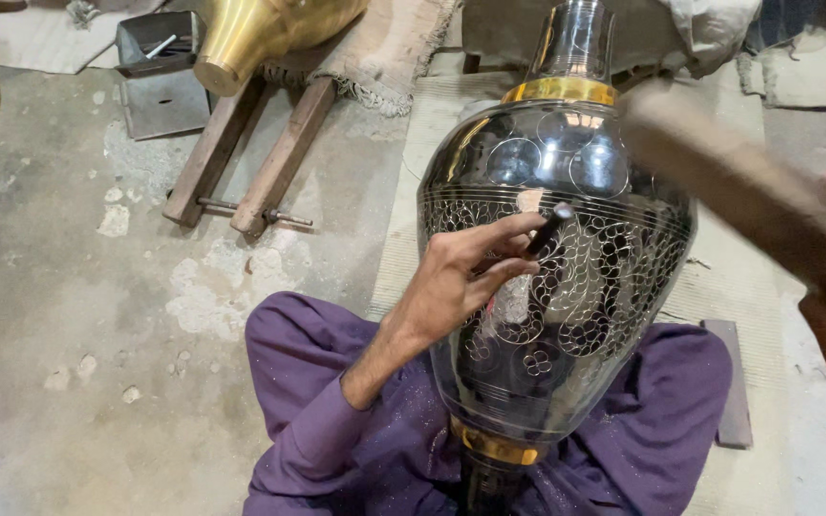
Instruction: The person sits on the floor holding a large decorated metal vase steady between their legs and chisels an ornate pattern into its surface, holding a chisel against the metal with one hand and striking it with a wooden mallet in the other, repositioning the chisel across different areas of the pattern.
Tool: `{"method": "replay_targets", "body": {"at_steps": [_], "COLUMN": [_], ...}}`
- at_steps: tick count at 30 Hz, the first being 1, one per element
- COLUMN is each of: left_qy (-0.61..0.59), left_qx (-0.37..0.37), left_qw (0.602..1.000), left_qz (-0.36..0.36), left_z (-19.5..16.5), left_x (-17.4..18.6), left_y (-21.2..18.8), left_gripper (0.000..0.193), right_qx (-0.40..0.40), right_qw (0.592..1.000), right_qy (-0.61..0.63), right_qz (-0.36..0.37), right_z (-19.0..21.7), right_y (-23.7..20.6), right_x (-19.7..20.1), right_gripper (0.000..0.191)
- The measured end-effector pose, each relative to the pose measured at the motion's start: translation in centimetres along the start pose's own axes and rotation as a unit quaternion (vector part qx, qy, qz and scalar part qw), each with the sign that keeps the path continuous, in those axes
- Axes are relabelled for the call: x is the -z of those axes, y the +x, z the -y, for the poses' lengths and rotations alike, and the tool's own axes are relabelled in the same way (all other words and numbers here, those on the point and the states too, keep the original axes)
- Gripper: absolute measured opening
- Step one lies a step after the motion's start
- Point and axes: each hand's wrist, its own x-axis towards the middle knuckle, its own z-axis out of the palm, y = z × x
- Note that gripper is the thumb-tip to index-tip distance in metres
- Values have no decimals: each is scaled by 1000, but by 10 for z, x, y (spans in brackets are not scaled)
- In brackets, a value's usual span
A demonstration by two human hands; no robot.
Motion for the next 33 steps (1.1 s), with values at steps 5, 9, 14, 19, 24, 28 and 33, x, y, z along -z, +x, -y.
{"method": "replay_targets", "body": {"at_steps": [5,9,14,19,24,28,33], "left_qy": [-24,-22,30,30,48,54,171], "left_qx": [11,0,-30,-64,-94,-126,-159], "left_qw": [999,999,996,994,986,972,940], "left_qz": [20,48,80,82,127,193,247], "left_z": [11,11,3,0,-1,-5,-8], "left_x": [0,1,5,7,7,13,15], "left_y": [3,5,6,8,13,23,27], "left_gripper": [49,49,50,50,49,48,60], "right_qx": [-74,-20,-85,-109,-95,-75,-5], "right_qw": [987,999,996,986,992,993,990], "right_qy": [-127,-21,-28,94,-1,-22,-61], "right_qz": [62,-23,11,-86,-80,-85,-128], "right_z": [5,11,14,12,14,16,8], "right_y": [-4,-13,-30,-44,-59,-77,-101], "right_x": [-1,-6,-16,-22,-31,-44,-65], "right_gripper": [81,87,85,73,65,62,60]}}
